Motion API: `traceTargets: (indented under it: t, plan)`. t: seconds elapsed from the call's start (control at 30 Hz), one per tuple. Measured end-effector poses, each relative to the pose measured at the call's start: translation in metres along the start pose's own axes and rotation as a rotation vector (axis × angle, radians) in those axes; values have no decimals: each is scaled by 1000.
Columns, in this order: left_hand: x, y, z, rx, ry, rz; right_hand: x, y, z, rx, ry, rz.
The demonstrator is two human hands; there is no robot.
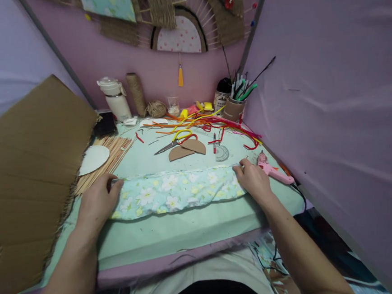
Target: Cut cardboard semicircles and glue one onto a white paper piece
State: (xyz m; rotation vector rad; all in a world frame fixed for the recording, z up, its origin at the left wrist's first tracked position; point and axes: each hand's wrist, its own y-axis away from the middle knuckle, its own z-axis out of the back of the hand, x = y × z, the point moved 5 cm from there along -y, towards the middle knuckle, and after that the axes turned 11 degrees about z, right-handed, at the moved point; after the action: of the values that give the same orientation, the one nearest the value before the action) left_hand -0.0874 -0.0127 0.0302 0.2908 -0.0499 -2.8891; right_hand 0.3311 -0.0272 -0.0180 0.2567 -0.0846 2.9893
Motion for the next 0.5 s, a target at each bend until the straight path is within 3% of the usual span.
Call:
traceTargets:
  t: [0.17,0.27,0.4,0.5]
  plan:
    - [3,-20,-12,5,9,-121,13,-2,15,-81,19,138]
    - [1,-34,-25,57,-28,-205,17,-13,10,-11,45,233]
    - [6,-36,-26,110,54,-176,8,-26,1,61,-102,225]
    - [13,-19,1,-87,338,-162,1,-22,19,-202,-388,275]
